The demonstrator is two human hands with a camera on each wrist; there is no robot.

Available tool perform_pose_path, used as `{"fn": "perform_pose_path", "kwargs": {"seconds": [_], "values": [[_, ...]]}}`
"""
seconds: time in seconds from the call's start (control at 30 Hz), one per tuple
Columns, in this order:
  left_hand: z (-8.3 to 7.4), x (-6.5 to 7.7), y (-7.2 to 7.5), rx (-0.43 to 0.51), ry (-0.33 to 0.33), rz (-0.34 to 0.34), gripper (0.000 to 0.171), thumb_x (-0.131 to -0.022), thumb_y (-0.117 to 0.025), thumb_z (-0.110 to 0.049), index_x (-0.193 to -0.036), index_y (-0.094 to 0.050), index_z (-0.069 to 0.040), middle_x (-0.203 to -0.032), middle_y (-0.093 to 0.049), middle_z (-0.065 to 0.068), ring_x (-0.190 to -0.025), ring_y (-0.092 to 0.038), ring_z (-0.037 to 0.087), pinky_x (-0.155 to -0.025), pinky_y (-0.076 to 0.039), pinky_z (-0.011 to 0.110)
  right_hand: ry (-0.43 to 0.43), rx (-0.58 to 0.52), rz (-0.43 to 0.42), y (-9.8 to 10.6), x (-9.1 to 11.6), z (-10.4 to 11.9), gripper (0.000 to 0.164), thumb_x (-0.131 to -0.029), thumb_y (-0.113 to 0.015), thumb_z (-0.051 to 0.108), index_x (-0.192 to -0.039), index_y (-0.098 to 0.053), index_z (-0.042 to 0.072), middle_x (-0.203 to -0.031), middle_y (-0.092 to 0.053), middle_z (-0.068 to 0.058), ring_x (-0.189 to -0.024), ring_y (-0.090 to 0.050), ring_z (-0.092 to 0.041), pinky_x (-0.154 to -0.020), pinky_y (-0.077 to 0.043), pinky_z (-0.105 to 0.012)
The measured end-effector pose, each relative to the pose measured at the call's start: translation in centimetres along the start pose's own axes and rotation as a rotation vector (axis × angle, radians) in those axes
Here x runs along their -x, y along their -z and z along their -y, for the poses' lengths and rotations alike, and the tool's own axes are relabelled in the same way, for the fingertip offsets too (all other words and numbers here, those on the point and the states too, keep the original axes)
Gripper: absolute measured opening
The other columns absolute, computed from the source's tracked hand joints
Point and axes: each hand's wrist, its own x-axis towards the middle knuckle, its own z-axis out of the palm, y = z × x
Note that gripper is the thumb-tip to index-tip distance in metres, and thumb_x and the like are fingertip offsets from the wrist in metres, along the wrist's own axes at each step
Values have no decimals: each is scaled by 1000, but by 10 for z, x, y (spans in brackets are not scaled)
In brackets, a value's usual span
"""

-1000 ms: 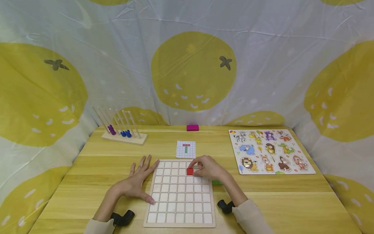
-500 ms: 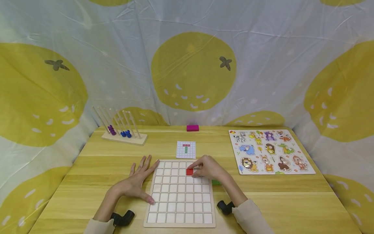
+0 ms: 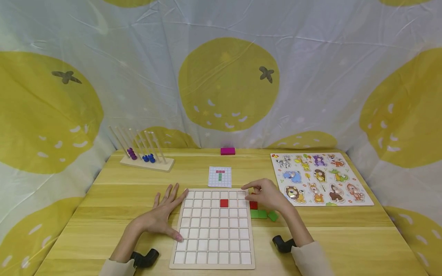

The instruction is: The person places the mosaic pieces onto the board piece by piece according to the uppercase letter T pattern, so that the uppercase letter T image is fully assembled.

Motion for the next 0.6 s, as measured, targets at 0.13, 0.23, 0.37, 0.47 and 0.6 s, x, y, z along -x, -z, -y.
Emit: {"fn": "perform_pose_path", "kwargs": {"seconds": [0.13,0.23,0.37,0.47,0.6], "values": [[1,0,0,5,-6,0,146,-59,-98,-52,-167,-9,-11,-169,18,29,-155,21,52,-117,18,77,-15,18,-21,9,11,-16,27,-92,-78,12,-118,-78,9,-60,-26,8,-56,-24,-4,-58,-32,-22],[1,0,0,2,-4,2,145,-59,-98,-52,-167,-9,-12,-169,18,28,-156,21,51,-118,18,77,-10,40,-38,14,18,-27,28,-91,-79,14,-119,-77,7,-61,-27,8,-56,-25,-3,-59,-33,-22],[1,-1,-1,-2,-3,4,145,-60,-97,-54,-167,-9,-14,-170,18,27,-156,21,50,-118,18,76,-5,22,-27,19,23,-38,32,-91,-79,14,-121,-75,4,-62,-29,8,-57,-26,-2,-59,-33,-22],[1,-1,-1,-2,-3,8,145,-60,-97,-54,-167,-8,-14,-170,18,27,-156,21,50,-118,18,76,-18,-2,-3,20,23,-41,33,-92,-78,14,-123,-74,3,-63,-30,8,-57,-27,-2,-60,-34,-22],[2,-1,0,-7,2,8,145,-60,-97,-53,-167,-8,-14,-170,18,27,-156,21,50,-119,18,75,-14,8,20,21,20,-39,33,-92,-78,14,-123,-74,4,-63,-29,8,-58,-27,-2,-63,-36,-22]]}}
